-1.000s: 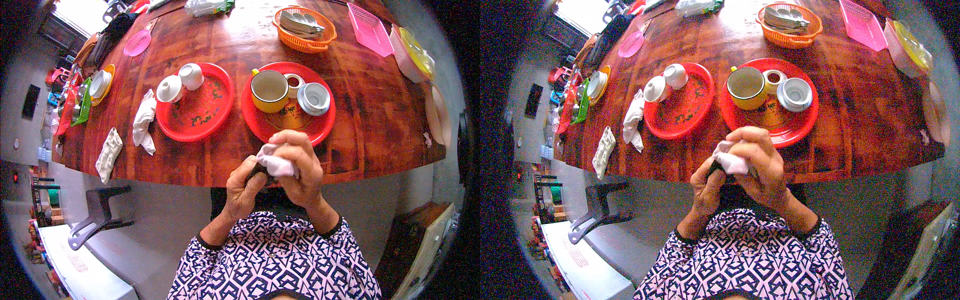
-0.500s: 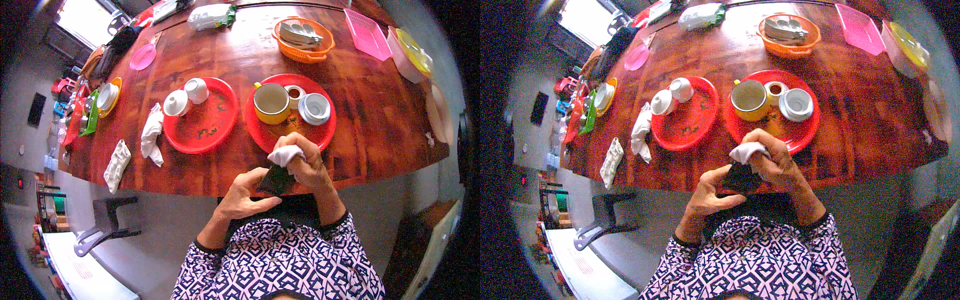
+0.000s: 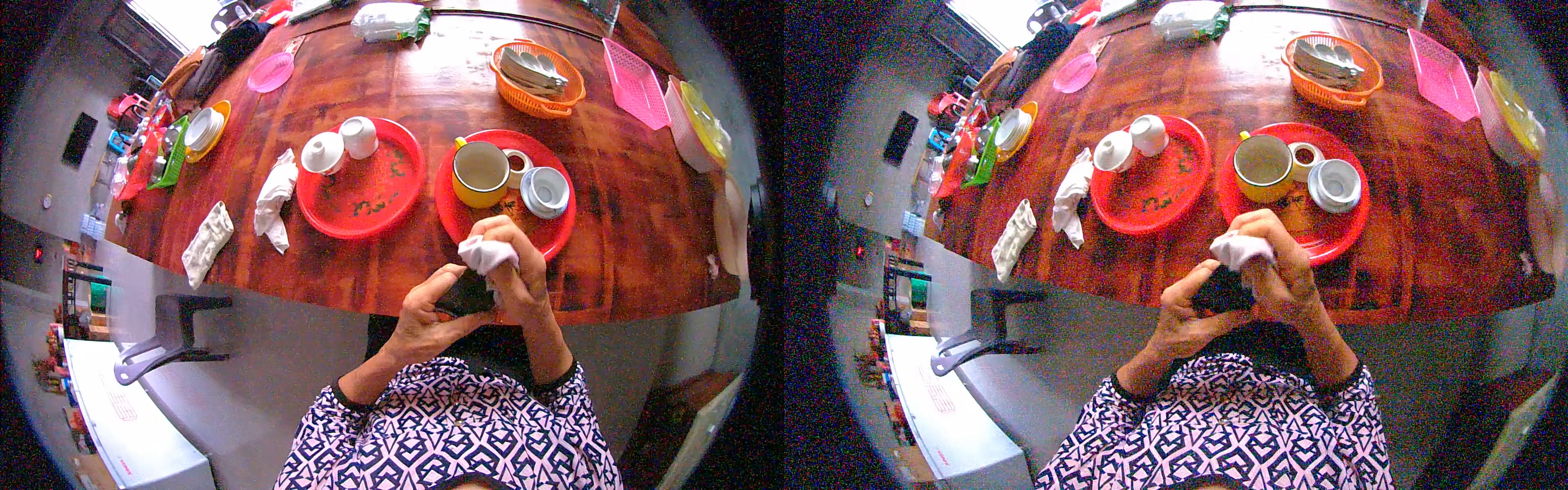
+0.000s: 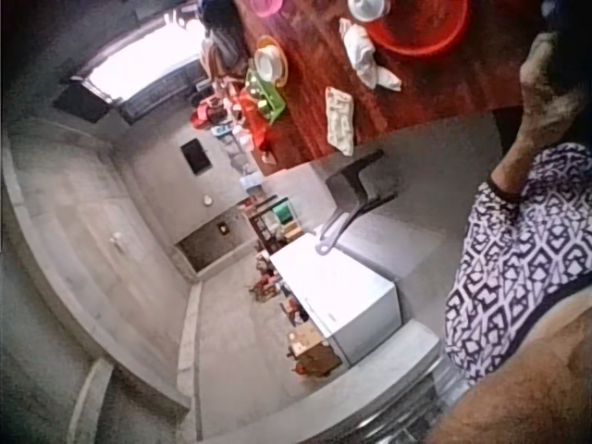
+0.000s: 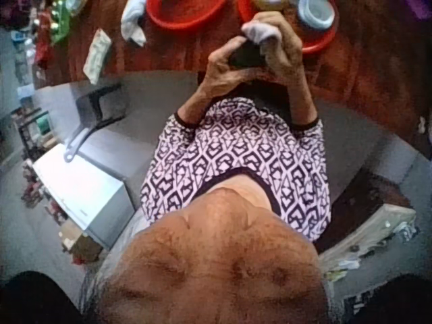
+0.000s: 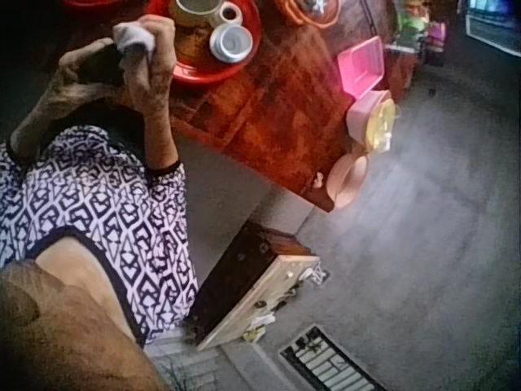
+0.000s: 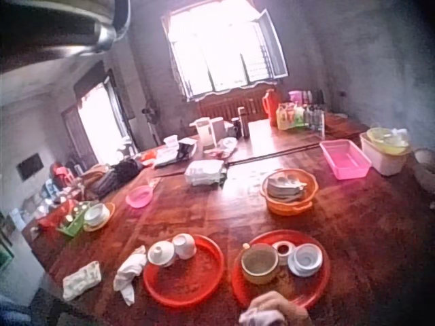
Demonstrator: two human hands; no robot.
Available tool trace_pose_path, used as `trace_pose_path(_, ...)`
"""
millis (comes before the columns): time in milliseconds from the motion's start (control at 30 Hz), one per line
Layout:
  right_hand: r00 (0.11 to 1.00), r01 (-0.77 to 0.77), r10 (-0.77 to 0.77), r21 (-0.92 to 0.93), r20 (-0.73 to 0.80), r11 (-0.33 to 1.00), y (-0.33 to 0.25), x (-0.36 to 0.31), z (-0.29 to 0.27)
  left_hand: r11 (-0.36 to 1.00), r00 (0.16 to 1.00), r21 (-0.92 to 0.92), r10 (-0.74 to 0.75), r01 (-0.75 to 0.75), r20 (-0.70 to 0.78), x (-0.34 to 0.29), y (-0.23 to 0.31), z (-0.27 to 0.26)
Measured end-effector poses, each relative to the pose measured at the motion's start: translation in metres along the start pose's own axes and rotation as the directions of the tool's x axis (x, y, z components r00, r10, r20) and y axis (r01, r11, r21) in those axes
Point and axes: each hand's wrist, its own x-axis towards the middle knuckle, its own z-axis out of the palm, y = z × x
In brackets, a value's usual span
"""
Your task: The person dries several small dishes and cups with a white cloth on a wooden table. They wipe a white bowl, a yellow mug, a small white cup, a dark green cup, and a white teapot, placing each item on a red tray after drying.
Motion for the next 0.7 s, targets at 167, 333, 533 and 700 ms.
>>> trace_pose_path(167,0.882,-0.357,0.446,0.399,-0.154,0.844,-0.001,0.004,0.012,0.984,0.983,0.012,0.177,-0.177,-0.039,0.003,-0.011,-0.005)
trace_pose_path(333,0.964,0.253,-0.265,-0.435,0.034,0.864,-0.009,0.002,0.023,0.994,0.998,-0.107,0.025,-0.031,-0.056,-0.001,-0.018,-0.009)
trace_pose_path(533,0.867,0.494,-0.401,-0.622,0.297,0.607,-0.021,0.0,0.038,0.977,0.993,-0.194,0.072,-0.09,-0.095,-0.012,-0.039,-0.013)
trace_pose_path(700,0.982,0.175,-0.185,-0.246,-0.018,0.953,0.0,0.007,0.027,0.998,0.992,0.035,0.052,-0.048,-0.111,-0.003,-0.007,-0.01)
